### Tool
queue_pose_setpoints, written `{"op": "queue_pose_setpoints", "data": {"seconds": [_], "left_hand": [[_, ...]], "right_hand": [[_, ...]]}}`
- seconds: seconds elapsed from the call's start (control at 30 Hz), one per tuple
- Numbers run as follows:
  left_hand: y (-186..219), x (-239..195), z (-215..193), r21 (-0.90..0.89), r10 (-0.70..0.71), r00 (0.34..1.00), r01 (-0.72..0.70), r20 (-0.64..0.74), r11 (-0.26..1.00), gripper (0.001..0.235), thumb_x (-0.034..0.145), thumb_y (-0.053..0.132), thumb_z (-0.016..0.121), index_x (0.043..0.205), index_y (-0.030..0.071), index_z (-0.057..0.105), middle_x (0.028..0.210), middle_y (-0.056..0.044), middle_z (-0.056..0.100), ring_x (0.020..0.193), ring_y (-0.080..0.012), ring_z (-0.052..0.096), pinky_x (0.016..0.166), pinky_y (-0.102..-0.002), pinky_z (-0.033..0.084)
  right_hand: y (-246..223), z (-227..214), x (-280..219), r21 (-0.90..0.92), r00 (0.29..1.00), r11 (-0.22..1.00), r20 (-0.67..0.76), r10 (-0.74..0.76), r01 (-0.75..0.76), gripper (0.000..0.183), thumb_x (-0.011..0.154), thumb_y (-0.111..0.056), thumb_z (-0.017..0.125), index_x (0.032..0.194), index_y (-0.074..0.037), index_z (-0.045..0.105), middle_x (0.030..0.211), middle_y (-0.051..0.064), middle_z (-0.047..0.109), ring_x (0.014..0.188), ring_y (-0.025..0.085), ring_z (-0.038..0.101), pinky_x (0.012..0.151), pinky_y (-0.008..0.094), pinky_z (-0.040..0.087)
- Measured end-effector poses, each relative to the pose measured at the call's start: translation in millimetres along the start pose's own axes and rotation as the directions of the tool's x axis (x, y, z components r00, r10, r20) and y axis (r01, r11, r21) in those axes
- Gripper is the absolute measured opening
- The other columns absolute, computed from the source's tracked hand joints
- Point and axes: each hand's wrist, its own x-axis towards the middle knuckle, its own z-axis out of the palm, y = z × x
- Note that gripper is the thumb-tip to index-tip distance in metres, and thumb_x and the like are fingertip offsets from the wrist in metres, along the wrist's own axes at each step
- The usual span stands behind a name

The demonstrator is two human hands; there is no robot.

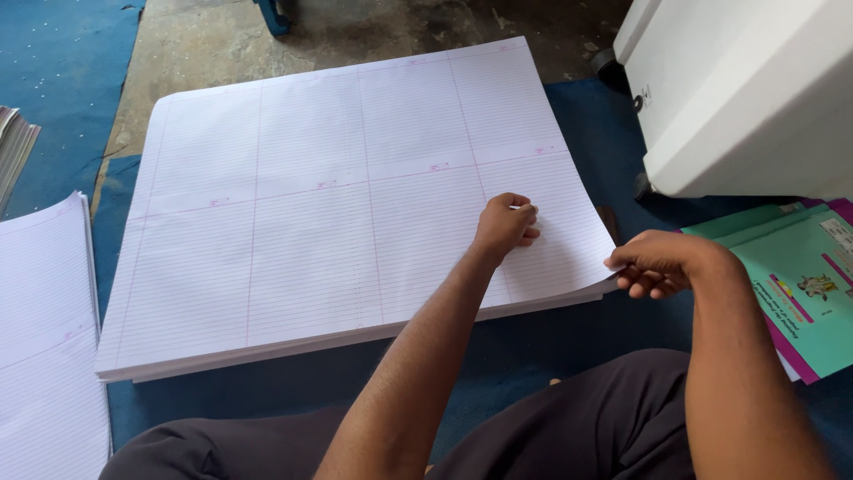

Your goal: The person sits on the floor and folds large lined paper sheets in half, then uses a small wooden block to press and crease the fold. The person repeats this process for multiple sheets, stacking the folded sheets to the side.

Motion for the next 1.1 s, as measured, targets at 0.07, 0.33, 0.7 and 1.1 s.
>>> {"op": "queue_pose_setpoints", "data": {"seconds": [0.07,0.33,0.7,1.1], "left_hand": [[0.6,3.4,3.0,0.04,0.022,1.0,-0.021,-0.012,0.999,0.039,0.094,0.015,0.058,0.129,-0.004,0.057,0.105,-0.02,0.072,0.086,-0.0235,0.075,0.074,-0.033,0.065],[-2.5,13.4,11.3,-0.186,0.041,0.999,-0.036,0.021,0.982,0.051,0.097,0.022,0.056,0.137,-0.008,0.048,0.117,-0.027,0.066,0.102,-0.0285,0.072,0.084,-0.037,0.064],[-7.0,28.8,-4.9,-0.52,-0.017,0.993,0.078,0.12,0.851,0.086,0.098,0.054,0.033,0.153,-0.005,0.007,0.14,-0.04,0.044,0.133,-0.0445,0.051,0.106,-0.046,0.05],[-9.0,42.9,-1.5,-0.622,0.033,0.994,0.037,0.101,0.782,0.097,0.091,0.071,0.022,0.155,0.0,0.008,0.149,-0.041,0.031,0.142,-0.0463,0.037,0.114,-0.052,0.04]], "right_hand": [[2.5,0.6,-0.6,-0.038,1.0,0.999,0.007,0.026,-0.025,0.021,0.091,-0.024,0.066,0.09,-0.004,0.072,0.069,0.004,0.068,0.054,0.013,0.061,0.047,0.027,0.043],[0.4,7.5,-4.3,-0.08,0.997,0.997,-0.08,-0.018,0.011,0.032,0.092,-0.034,0.07,0.079,-0.005,0.069,0.06,0.003,0.062,0.046,0.014,0.051,0.045,0.028,0.034],[-57.3,63.6,-45.0,-0.593,0.875,0.713,-0.031,-0.483,0.373,0.04,0.094,-0.039,0.066,0.078,-0.004,0.078,0.071,0.012,0.075,0.063,0.023,0.07,0.064,0.037,0.055],[-55.2,76.0,-50.1,-0.795,0.924,0.542,0.057,-0.377,0.271,0.03,0.095,-0.035,0.064,0.11,-0.013,0.078,0.107,0.011,0.077,0.105,0.027,0.072,0.096,0.042,0.056]]}}
